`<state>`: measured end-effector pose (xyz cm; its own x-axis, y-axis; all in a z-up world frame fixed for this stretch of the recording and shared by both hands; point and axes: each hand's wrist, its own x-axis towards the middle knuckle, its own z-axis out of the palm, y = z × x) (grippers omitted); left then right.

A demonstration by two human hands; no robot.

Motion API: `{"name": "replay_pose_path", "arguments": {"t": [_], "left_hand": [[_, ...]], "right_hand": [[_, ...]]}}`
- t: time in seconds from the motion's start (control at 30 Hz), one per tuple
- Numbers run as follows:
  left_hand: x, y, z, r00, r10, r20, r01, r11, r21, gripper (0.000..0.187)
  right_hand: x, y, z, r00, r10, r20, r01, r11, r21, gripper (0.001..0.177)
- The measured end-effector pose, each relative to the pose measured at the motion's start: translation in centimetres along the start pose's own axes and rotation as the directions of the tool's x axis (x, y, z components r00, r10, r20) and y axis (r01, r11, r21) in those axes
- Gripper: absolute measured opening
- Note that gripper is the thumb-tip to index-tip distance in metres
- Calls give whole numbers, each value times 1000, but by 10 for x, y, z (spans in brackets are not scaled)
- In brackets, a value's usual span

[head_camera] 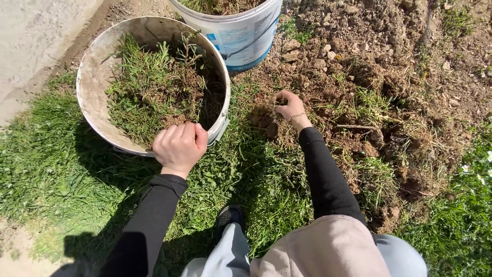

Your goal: The person repeatedly pulls weeds and soil clumps from a garden bed by hand and places them into a white bucket. The person uses both hands to grasp and uproot vegetation, then transfers it into the bucket.

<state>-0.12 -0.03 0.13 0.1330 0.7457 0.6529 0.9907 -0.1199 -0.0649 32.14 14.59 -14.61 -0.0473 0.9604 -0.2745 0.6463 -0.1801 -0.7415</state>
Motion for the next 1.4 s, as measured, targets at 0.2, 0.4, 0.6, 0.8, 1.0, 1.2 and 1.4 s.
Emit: {"name": "replay_pose_path", "arguments": {"t": [0.2, 0.4, 0.6, 0.8, 1.0, 1.2, 1.4], "left_hand": [[9, 2, -8, 1000, -7, 6, 7, 1000, 4, 34], [-4, 2, -5, 995, -43, 93, 45, 999, -19, 41], [7, 3, -9, 997, -19, 72, 20, 1000, -20, 37], [2, 0, 1, 1000, -5, 1, 5, 1000, -12, 33], [-4, 0, 2, 1000, 5, -11, -5, 1000, -22, 32], [7, 0, -3, 1000, 3, -10, -3, 999, -32, 32], [3, 0, -1, 1000, 7, -20, -7, 1000, -30, 31]], "right_hand": [[-42, -168, -65, 930, -332, -157, 367, 851, 376, 35], [-53, -298, -32, 648, -737, 193, 727, 674, 133, 63], [-50, -226, -35, 810, -544, -219, 581, 798, 164, 27], [4, -16, -27, 998, -56, -4, 56, 998, 20, 22], [-46, 0, 27, 914, 86, 398, 190, 775, -603, 83], [-42, 8, 5, 921, -9, 390, 64, 990, -129, 48], [-49, -2, -47, 868, -61, 493, -373, 574, 728, 39]]}}
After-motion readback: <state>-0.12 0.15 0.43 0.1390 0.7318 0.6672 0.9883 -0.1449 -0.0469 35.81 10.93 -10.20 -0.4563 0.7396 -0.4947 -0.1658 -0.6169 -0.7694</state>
